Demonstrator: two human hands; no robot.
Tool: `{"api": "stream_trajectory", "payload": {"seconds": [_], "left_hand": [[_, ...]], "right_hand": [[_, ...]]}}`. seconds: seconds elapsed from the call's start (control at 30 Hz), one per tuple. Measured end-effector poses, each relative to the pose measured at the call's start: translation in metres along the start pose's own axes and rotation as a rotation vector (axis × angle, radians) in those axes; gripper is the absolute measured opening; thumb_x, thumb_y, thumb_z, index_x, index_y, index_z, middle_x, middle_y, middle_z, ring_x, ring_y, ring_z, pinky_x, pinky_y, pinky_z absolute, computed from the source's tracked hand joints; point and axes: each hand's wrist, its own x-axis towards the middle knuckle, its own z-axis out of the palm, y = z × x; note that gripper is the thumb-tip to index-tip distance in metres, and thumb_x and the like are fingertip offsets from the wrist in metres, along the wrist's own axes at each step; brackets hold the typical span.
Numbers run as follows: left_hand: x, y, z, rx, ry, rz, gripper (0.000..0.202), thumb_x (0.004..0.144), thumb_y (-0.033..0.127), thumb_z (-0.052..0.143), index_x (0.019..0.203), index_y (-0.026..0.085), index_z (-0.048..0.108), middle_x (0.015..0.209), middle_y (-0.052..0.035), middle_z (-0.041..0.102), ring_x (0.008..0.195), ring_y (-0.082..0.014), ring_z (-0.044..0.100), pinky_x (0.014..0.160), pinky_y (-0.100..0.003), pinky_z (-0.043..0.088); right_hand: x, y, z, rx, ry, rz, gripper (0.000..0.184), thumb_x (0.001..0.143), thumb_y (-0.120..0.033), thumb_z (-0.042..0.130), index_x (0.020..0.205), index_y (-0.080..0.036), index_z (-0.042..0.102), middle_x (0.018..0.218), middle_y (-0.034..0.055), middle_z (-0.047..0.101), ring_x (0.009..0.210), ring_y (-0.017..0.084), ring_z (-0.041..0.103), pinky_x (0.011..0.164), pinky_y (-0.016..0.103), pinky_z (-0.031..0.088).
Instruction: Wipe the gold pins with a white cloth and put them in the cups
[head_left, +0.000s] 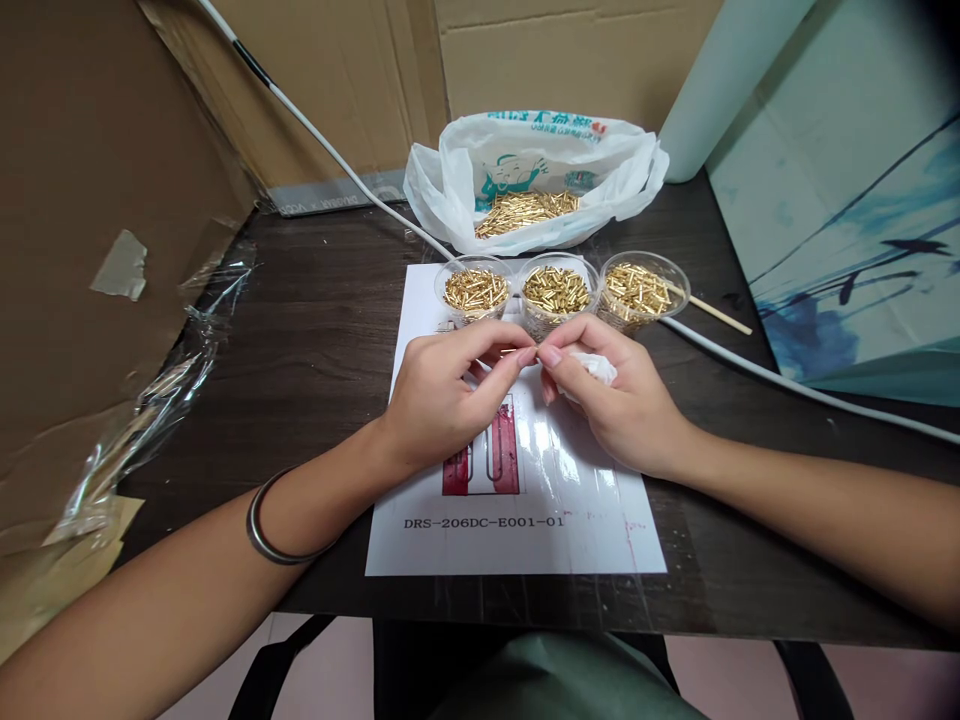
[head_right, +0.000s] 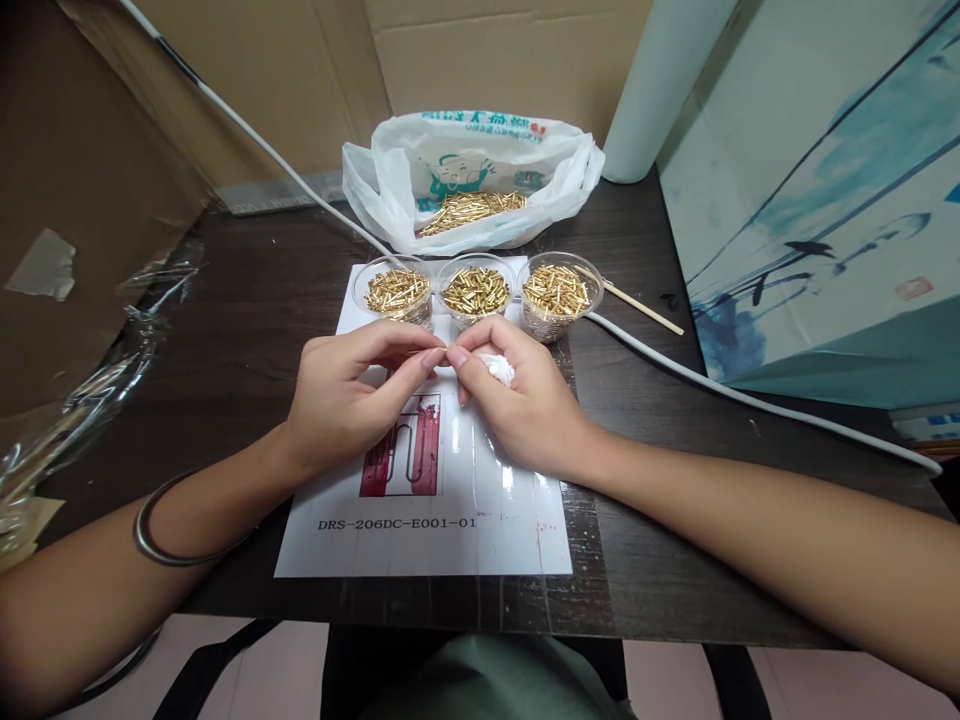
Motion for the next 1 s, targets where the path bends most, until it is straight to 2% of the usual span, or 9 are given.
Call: {"api": "stream_trajectory", "payload": {"seconds": [0.17,0.33,0.4,0.47,0.57,0.67,0.77,0.83,1.0], "left_hand": [[-0.0003,0.0020,0.0000,-0.046,0.012,-0.046,0.009,0.078,0.018,0.060,0.086,0.015,0.063,0.076,-0.0004,0.066,0.064,-0.0080,0.060,0.057,-0.019,0.049],[-0.0002,0.0036,-0.0013,-0.063,0.009,-0.056,0.008,0.078,0.017,0.060,0.084,0.013,0.063,0.074,-0.0010,0.066,0.063,-0.0082,0.060,0.056,-0.019,0.049],[-0.0003,0.0040,-0.0020,-0.072,0.007,-0.058,0.008,0.077,0.017,0.060,0.083,0.013,0.063,0.074,-0.0012,0.065,0.063,-0.0085,0.060,0.056,-0.019,0.049],[-0.0006,0.0041,-0.0024,-0.106,0.010,-0.063,0.008,0.077,0.017,0.060,0.084,0.013,0.063,0.074,-0.0016,0.065,0.063,-0.0089,0.061,0.057,-0.020,0.050],[-0.0016,0.0038,-0.0023,-0.174,0.010,-0.085,0.008,0.078,0.017,0.060,0.084,0.012,0.061,0.075,-0.0024,0.065,0.065,-0.0097,0.062,0.058,-0.020,0.051],[-0.0023,0.0034,-0.0017,-0.214,0.006,-0.098,0.008,0.078,0.016,0.060,0.085,0.012,0.061,0.076,-0.0029,0.065,0.066,-0.0103,0.062,0.059,-0.020,0.052],[-0.0021,0.0037,-0.0010,-0.228,0.018,-0.086,0.008,0.077,0.014,0.061,0.085,0.012,0.061,0.076,-0.0025,0.065,0.066,-0.0098,0.063,0.059,-0.020,0.052],[-0.0017,0.0042,-0.0008,-0.249,0.030,-0.073,0.007,0.078,0.013,0.060,0.085,0.012,0.061,0.076,-0.0020,0.065,0.066,-0.0091,0.063,0.059,-0.018,0.052],[-0.0009,0.0042,-0.0010,-0.271,0.051,-0.086,0.007,0.078,0.014,0.060,0.085,0.013,0.060,0.075,-0.0015,0.064,0.065,-0.0093,0.064,0.058,-0.019,0.053]], "right_hand": [[-0.0011,0.0017,-0.0004,0.002,0.010,0.024,0.019,0.081,-0.036,0.058,0.088,-0.019,0.053,0.082,0.0004,0.055,0.062,0.007,0.044,0.052,0.022,0.032],[-0.0017,0.0036,-0.0026,0.195,-0.032,0.044,0.034,0.091,-0.043,0.035,0.086,-0.017,0.058,0.077,0.0019,0.053,0.052,0.007,0.044,0.044,0.023,0.032],[-0.0023,0.0040,-0.0035,0.231,-0.028,0.055,0.030,0.090,-0.038,0.039,0.087,-0.017,0.059,0.077,0.0014,0.054,0.050,0.006,0.044,0.043,0.023,0.033],[-0.0030,0.0036,-0.0039,0.222,-0.008,0.043,0.018,0.086,-0.030,0.049,0.097,-0.018,0.059,0.083,0.0013,0.057,0.057,0.007,0.049,0.050,0.023,0.039],[-0.0030,0.0019,-0.0033,0.157,0.015,-0.061,0.031,0.080,-0.019,0.058,0.111,-0.017,0.056,0.098,0.0041,0.061,0.085,0.011,0.056,0.076,0.027,0.046],[-0.0014,0.0001,-0.0021,0.080,0.017,-0.146,0.032,0.075,-0.015,0.062,0.107,-0.011,0.059,0.107,0.0084,0.060,0.105,0.017,0.053,0.097,0.034,0.040],[0.0002,-0.0006,-0.0002,0.077,0.006,-0.114,0.027,0.074,-0.015,0.064,0.101,-0.010,0.062,0.111,0.0110,0.059,0.109,0.019,0.053,0.101,0.038,0.038],[0.0003,-0.0012,0.0015,0.134,0.024,-0.060,0.023,0.077,-0.018,0.061,0.100,-0.012,0.062,0.110,0.0097,0.059,0.104,0.018,0.056,0.096,0.037,0.044],[-0.0023,-0.0024,0.0047,0.323,-0.028,0.099,0.022,0.086,-0.032,0.050,0.105,-0.020,0.052,0.079,0.0019,0.060,0.064,0.014,0.061,0.052,0.031,0.056]]}}
